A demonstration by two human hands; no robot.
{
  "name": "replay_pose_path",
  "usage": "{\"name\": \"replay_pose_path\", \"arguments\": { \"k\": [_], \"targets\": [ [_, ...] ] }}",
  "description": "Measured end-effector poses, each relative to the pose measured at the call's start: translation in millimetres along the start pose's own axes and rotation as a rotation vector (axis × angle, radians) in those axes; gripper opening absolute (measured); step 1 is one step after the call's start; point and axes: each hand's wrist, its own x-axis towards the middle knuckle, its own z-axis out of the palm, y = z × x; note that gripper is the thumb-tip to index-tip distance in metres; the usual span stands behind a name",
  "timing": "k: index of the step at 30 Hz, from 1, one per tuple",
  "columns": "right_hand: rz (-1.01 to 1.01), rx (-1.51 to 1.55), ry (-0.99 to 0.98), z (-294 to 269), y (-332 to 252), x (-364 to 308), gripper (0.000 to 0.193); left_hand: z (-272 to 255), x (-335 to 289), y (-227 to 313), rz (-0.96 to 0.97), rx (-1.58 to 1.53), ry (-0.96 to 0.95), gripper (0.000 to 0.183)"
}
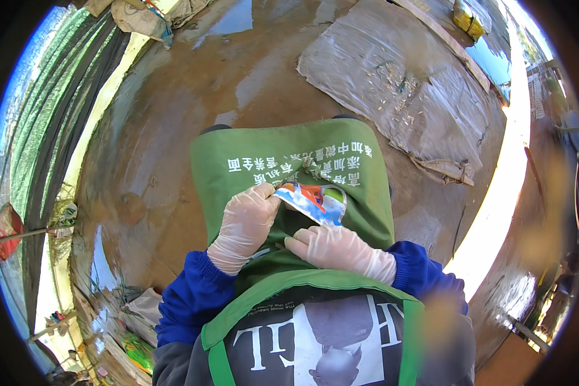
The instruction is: The person peels garlic cloves by hand, removing the outer skins and placing the peeled cloves into a green apron pocket. The person walks through a covered outdoor workspace while continuing to peel garlic.
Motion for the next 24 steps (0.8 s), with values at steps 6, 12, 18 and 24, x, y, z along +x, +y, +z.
{"name": "replay_pose_path", "arguments": {
  "k": [6, 12, 18, 24],
  "targets": [
    [0.241, -0.873, -0.093, 69, -8, 34, 0.028, -1, 4, 13, 0.025, -0.024, 0.050, 0.005],
    [0.203, -0.354, 0.011, 102, 35, 75, 0.019, 2, 6, 12, 0.032, -0.003, 0.045, 0.006],
    [0.170, -0.643, -0.167, 110, 26, 35, 0.029, 0, 7, 1, 0.069, 0.020, 0.014, 0.006],
    [0.252, -0.146, 0.013, 102, 27, 24, 0.033, 4, 7, 3, 0.053, 0.002, 0.056, 0.008]
  ]
}}
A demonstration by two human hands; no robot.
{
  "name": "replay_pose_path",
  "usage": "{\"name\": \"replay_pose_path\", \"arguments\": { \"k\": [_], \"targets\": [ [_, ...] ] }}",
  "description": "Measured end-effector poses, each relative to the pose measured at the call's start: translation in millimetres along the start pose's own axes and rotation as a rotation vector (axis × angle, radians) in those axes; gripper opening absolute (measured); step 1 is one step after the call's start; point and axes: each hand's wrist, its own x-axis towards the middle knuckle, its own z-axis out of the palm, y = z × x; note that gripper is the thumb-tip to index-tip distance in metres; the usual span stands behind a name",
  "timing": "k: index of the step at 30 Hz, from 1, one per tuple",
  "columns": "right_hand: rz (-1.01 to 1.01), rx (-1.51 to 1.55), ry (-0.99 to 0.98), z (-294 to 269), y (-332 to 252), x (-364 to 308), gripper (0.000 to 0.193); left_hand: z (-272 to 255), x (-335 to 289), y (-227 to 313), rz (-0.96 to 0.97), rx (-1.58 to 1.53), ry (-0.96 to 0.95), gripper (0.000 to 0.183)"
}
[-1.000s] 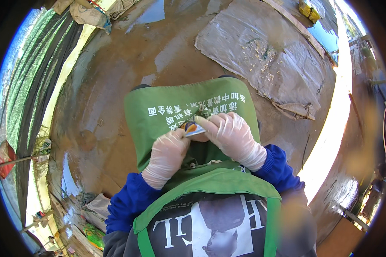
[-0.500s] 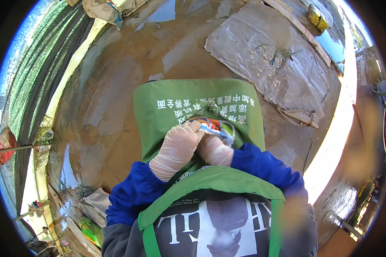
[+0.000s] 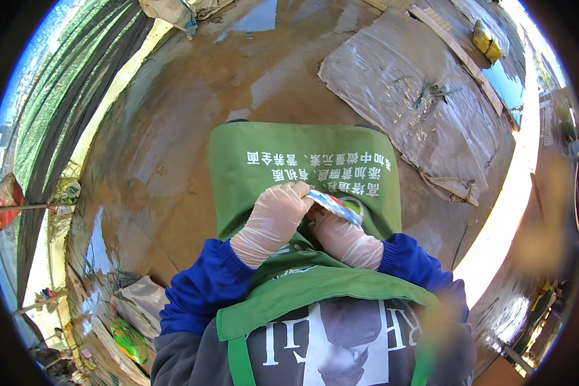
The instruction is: The person peels garlic cloves by hand, removing the outer skins and placing the peeled cloves into a green apron pocket. The person walks through a covered outdoor workspace while continuing to peel garlic.
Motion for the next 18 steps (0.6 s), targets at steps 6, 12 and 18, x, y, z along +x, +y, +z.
{"name": "replay_pose_path", "arguments": {
  "k": [6, 12, 18],
  "targets": [
    [-0.063, -0.148, 0.032, 29, 2, 30, 0.016, 10, -7, 3, -0.048, -0.022, 0.002, 0.009],
    [-0.048, 0.554, -0.043, 70, 4, 65, 0.016, 25, -15, 7, 0.006, 0.066, -0.031, 0.012],
    [0.050, 0.758, -0.326, 58, 14, 66, 0.017, 37, -17, 8, -0.003, 0.084, -0.093, 0.013]
  ]
}}
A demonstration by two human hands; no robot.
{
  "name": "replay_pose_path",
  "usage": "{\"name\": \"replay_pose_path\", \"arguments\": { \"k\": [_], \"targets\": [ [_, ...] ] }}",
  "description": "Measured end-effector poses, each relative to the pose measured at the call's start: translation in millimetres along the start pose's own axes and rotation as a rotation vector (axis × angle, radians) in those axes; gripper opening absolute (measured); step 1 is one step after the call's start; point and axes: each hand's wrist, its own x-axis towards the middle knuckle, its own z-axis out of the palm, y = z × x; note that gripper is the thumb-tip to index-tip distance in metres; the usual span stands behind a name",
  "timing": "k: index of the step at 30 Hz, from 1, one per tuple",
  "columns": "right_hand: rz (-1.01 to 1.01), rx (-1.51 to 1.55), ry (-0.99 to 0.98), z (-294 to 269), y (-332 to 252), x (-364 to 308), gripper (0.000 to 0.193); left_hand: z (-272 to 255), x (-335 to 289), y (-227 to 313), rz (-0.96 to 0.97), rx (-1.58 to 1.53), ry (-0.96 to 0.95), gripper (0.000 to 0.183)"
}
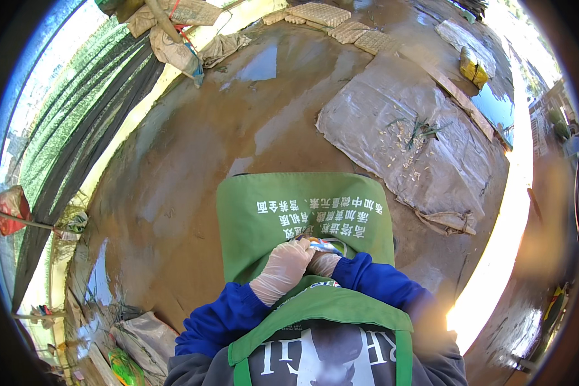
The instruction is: The person peels garlic cloves by hand, removing the outer skins and placing the peeled cloves into a green apron pocket. The person walks through a covered outdoor workspace while continuing to peel garlic.
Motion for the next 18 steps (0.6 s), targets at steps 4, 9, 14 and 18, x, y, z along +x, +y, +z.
{"name": "replay_pose_path", "arguments": {
  "k": [4, 9, 14, 18],
  "targets": [
    [-0.036, 0.026, -0.034, -4, 0, 2, 0.016, 6, 0, 1, -0.025, 0.006, -0.026, 0.014],
    [-0.118, 0.018, -0.059, -6, 6, 6, 0.015, 10, 1, 3, -0.014, -0.017, 0.005, 0.017],
    [-0.278, -0.176, 0.021, -11, -4, -6, 0.015, 1, 1, 2, -0.027, -0.054, 0.028, 0.018],
    [-0.204, -0.842, 0.366, -14, -35, -33, 0.014, -14, 0, -6, -0.067, -0.049, 0.025, 0.017]
  ]
}}
